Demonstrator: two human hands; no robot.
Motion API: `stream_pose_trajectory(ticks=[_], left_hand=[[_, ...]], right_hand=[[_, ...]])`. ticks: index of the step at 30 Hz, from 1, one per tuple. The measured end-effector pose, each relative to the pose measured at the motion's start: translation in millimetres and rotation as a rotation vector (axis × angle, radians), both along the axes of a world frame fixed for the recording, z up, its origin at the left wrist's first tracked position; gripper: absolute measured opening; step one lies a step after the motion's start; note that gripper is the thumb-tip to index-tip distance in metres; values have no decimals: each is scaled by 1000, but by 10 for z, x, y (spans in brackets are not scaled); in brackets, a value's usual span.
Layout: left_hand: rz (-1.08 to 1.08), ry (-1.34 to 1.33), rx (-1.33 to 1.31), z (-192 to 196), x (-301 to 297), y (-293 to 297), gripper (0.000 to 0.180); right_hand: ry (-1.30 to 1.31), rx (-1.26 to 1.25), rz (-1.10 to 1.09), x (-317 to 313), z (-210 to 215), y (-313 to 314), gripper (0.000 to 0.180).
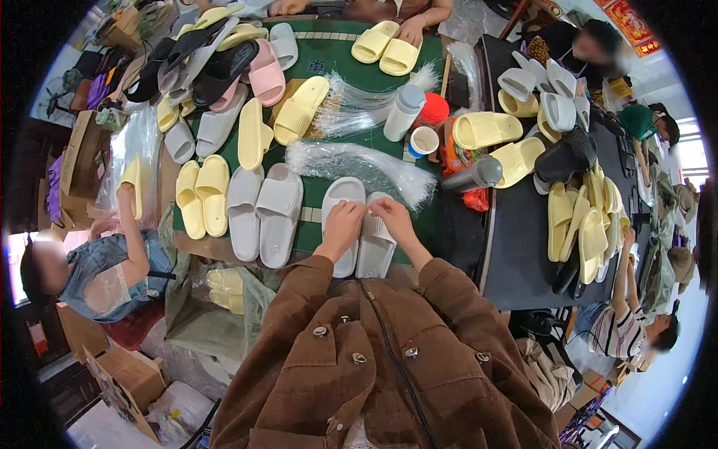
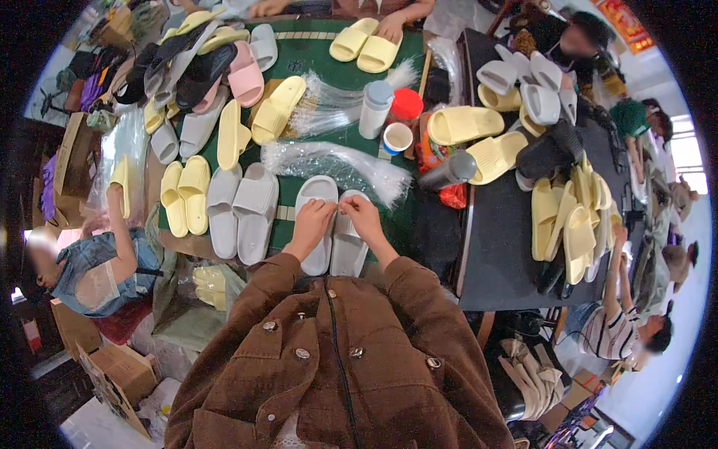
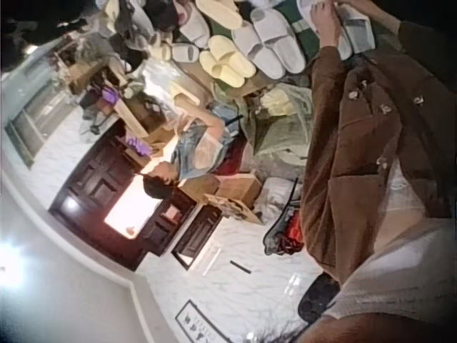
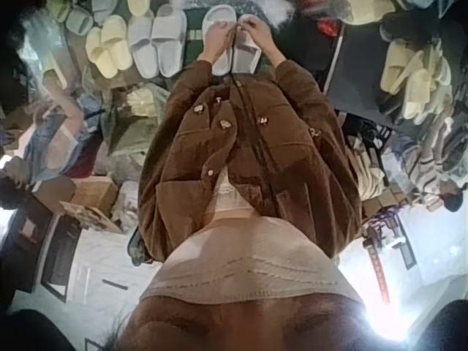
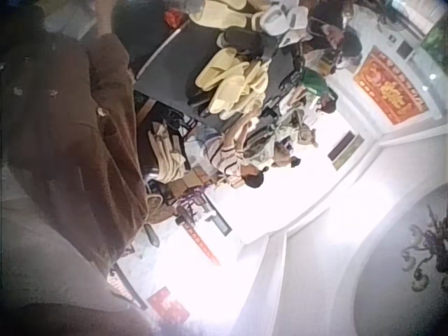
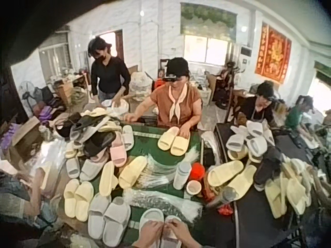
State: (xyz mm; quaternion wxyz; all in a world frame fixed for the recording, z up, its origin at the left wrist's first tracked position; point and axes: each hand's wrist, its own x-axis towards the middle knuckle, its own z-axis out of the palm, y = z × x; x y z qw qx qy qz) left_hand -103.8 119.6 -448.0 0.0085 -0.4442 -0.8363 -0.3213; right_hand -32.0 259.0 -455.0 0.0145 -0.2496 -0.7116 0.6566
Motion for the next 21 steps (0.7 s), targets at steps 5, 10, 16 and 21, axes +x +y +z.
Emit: stream_pose_trajectory(ticks=[5,10,16,21], left_hand=[[-54,18,28,-25,13,-18,11],[-4,-87,123,65,50,12,8],[52,-200,-16,-30,33,-3,13],[128,-169,185,-6,92,42,12]], right_hand=[[15,-183,-127,-3,-51,10,17],[18,-163,-211,33,-51,-22,15],[103,63,-125,84,68,-115,15],[111,256,-97,149,171,-179,19]])
